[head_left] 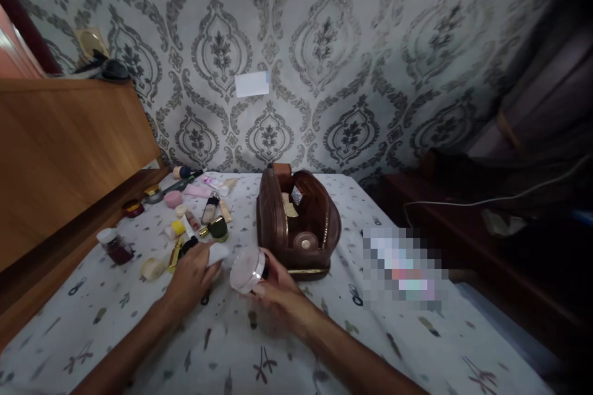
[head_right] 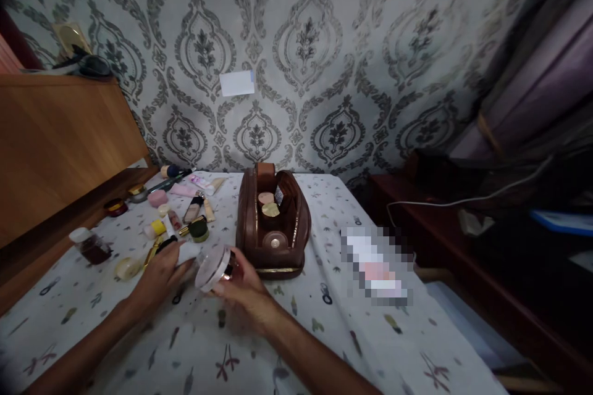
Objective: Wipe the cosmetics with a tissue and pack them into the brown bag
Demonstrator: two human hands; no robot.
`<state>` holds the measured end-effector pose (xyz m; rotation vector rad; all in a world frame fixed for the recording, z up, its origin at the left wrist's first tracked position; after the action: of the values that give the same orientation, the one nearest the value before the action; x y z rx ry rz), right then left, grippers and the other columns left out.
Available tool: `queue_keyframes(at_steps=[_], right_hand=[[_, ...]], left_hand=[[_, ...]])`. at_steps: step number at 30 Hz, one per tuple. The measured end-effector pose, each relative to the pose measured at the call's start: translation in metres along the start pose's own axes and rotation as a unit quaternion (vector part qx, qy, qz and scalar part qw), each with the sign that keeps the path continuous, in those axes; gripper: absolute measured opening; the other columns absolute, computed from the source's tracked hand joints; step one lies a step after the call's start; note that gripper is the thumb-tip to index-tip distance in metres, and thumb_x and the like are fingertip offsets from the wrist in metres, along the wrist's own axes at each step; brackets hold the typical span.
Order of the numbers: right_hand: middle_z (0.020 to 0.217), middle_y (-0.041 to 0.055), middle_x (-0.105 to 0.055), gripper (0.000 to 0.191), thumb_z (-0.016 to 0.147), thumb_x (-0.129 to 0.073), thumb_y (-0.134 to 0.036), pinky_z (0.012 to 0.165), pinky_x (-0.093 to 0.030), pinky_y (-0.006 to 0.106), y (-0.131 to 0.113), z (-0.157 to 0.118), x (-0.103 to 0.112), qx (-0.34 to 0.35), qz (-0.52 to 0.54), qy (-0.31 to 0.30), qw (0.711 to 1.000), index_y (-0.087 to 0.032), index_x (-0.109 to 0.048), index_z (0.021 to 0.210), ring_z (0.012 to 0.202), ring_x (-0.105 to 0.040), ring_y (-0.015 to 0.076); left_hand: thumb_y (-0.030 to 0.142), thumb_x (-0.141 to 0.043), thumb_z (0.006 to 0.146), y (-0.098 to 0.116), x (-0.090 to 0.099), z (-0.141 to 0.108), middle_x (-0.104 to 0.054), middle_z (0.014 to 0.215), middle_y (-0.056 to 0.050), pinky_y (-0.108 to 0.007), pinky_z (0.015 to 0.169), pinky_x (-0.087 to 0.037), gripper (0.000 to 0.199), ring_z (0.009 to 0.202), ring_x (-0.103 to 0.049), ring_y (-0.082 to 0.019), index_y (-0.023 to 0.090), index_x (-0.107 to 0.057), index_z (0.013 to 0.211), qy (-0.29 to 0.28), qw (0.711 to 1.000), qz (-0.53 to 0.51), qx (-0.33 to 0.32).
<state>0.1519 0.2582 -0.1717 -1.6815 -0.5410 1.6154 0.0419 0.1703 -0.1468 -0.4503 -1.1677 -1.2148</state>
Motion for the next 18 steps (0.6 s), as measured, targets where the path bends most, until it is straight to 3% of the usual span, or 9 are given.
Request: queue_keyframes(at_steps=[3,5,7,10,12,15,18], right_hand=[[0.114,0.0017,-0.058,0.068,0.055,-0.088,-0.026,0.072,-0.05,0.027,-0.046,-0.008,-0.009,0.033,-0.103,0.003,0.994,-0.027,-0.054,0.114,0.084,-0.06,0.0142],[0.113,0.0019,-0.058,0.067,0.055,-0.087,-0.02,0.071,-0.05,0.028,-0.084,-0.016,-0.015,0.059,-0.191,0.004,0.98,-0.027,-0.053,0.112,0.088,-0.059,0.016],[0.111,0.0023,-0.058,0.065,0.057,-0.085,-0.021,0.073,-0.051,0.03,-0.127,-0.025,-0.017,0.104,-0.271,0.014,0.957,-0.028,-0.053,0.114,0.093,-0.059,0.0188],[0.117,0.0027,-0.058,0.071,0.062,-0.083,-0.027,0.077,-0.05,0.033,-0.186,-0.03,-0.006,0.177,-0.369,0.061,0.91,-0.032,-0.05,0.125,0.099,-0.06,0.021],[0.112,0.0025,-0.061,0.07,0.066,-0.081,-0.031,0.082,-0.048,0.035,-0.211,-0.024,0.003,0.194,-0.445,0.069,0.872,-0.03,-0.049,0.129,0.098,-0.061,0.0205],[0.101,0.0014,-0.062,0.066,0.069,-0.079,-0.032,0.088,-0.047,0.037,-0.228,-0.005,0.01,0.188,-0.581,0.038,0.791,-0.024,-0.047,0.127,0.093,-0.06,0.0193],[0.097,0.0013,-0.06,0.063,0.069,-0.075,-0.027,0.088,-0.046,0.037,-0.233,0.015,0.012,0.18,-0.706,0.019,0.684,-0.02,-0.046,0.124,0.092,-0.058,0.0198]], left_hand=[[0.033,-0.051,0.09,-0.006,-0.011,0.014,-0.068,0.115,-0.016,-0.047,0.093,-0.048,0.033,0.108,-0.062,-0.032,0.015,-0.061,0.116,-0.071,0.994,0.082,0.012],[0.039,-0.06,0.086,-0.007,-0.014,0.018,-0.065,0.121,-0.017,-0.049,0.093,-0.047,0.048,0.113,-0.06,-0.036,0.014,-0.056,0.127,-0.105,0.987,0.121,0.022],[0.043,-0.063,0.083,-0.006,-0.013,0.021,-0.064,0.124,-0.017,-0.051,0.092,-0.047,0.06,0.115,-0.058,-0.039,0.016,-0.051,0.134,-0.125,0.981,0.145,0.02],[0.045,-0.057,0.087,0.005,0.0,0.031,-0.065,0.119,-0.016,-0.05,0.087,-0.048,0.053,0.108,-0.061,-0.038,0.017,-0.054,0.132,-0.122,0.983,0.138,-0.006],[0.042,-0.047,0.093,0.024,0.022,0.048,-0.066,0.114,-0.014,-0.046,0.086,-0.048,0.041,0.104,-0.061,-0.033,0.017,-0.059,0.123,-0.073,0.992,0.098,-0.044],[0.036,-0.035,0.099,0.074,0.059,0.083,-0.066,0.102,-0.01,-0.038,0.086,-0.046,0.036,0.099,-0.059,-0.026,0.018,-0.063,0.112,0.013,0.991,0.031,-0.133],[0.028,-0.031,0.1,0.139,0.063,0.119,-0.068,0.095,-0.009,-0.035,0.088,-0.044,0.038,0.095,-0.06,-0.023,0.016,-0.067,0.103,0.003,0.965,0.028,-0.259]])
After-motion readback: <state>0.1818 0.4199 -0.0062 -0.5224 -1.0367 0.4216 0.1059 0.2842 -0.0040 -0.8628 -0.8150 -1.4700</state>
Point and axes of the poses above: each hand's wrist, its own z-axis towards the middle knuckle, its own x-axis out of the back of the hand, y = z × x, the point moved 10 cm from there along z, towards the middle knuckle
